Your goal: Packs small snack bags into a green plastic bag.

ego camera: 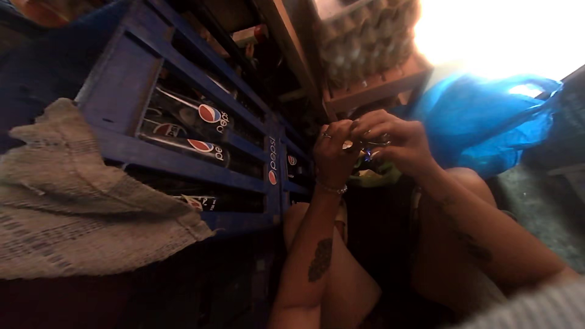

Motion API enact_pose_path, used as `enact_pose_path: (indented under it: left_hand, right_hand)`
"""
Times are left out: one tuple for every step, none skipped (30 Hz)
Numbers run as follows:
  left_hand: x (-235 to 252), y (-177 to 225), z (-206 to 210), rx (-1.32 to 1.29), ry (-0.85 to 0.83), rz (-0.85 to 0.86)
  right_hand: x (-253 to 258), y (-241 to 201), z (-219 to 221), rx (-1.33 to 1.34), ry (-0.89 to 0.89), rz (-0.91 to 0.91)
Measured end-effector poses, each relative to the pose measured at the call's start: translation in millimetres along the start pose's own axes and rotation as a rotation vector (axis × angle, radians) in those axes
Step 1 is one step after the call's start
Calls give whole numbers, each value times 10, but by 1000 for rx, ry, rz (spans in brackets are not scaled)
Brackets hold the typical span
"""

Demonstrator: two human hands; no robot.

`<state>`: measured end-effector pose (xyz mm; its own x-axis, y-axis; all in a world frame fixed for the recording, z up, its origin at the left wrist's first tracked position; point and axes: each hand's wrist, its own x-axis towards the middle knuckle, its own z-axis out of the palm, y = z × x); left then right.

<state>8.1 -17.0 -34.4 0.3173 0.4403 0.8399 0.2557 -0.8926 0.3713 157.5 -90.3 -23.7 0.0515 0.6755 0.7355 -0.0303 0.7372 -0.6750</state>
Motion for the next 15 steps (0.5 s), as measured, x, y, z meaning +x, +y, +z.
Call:
enact_pose_path:
  left_hand:
    - [-4, 3, 4, -15, -1, -4]
    - [-9, 4, 7, -23, -4, -7]
    - [-14, 5, 12, -27, -4, -8]
    - [-20, 4, 17, -32, -4, -8]
    - [-27, -1, 21, -44, -6, -11]
    - [-34, -4, 21, -62, -10, -19]
    - [-39, -3, 20, -80, -15, -29]
    - [-42, 3, 17, -101, -18, -39]
    - [-42, 11, 12, -119, -24, -45]
    - [-42, 21, 5, -130, -34, -48]
    - [-42, 26, 1, -133, -44, -48]
    - [-40, 28, 1, -127, -52, -44]
    - [-36, 25, 9, -111, -54, -38]
    - [-35, 14, 22, -98, -55, -33]
    - [-39, -4, 34, -89, -54, -25]
  right_hand:
    - [3, 1, -2, 2, 3, -6]
    - [5, 2, -4, 4, 5, -12]
    - [5, 3, -8, 5, 5, -17]
    - [4, 5, -11, 6, 6, -20]
    - [5, 4, -12, 4, 8, -23]
    - [5, 0, -15, 1, 8, -27]
    - [5, -1, -18, 1, 10, -37]
    - [5, 0, -19, -2, 14, -53]
    - [6, 4, -19, -10, 20, -75]
    - [7, 4, -16, -24, 25, -95]
    - [8, 0, -13, -36, 31, -105]
    - [9, -4, -9, -40, 38, -104]
    - [8, -3, -5, -42, 40, -93]
    - [2, 0, -2, -46, 36, -70]
    - [-5, 3, 1, -47, 32, -46]
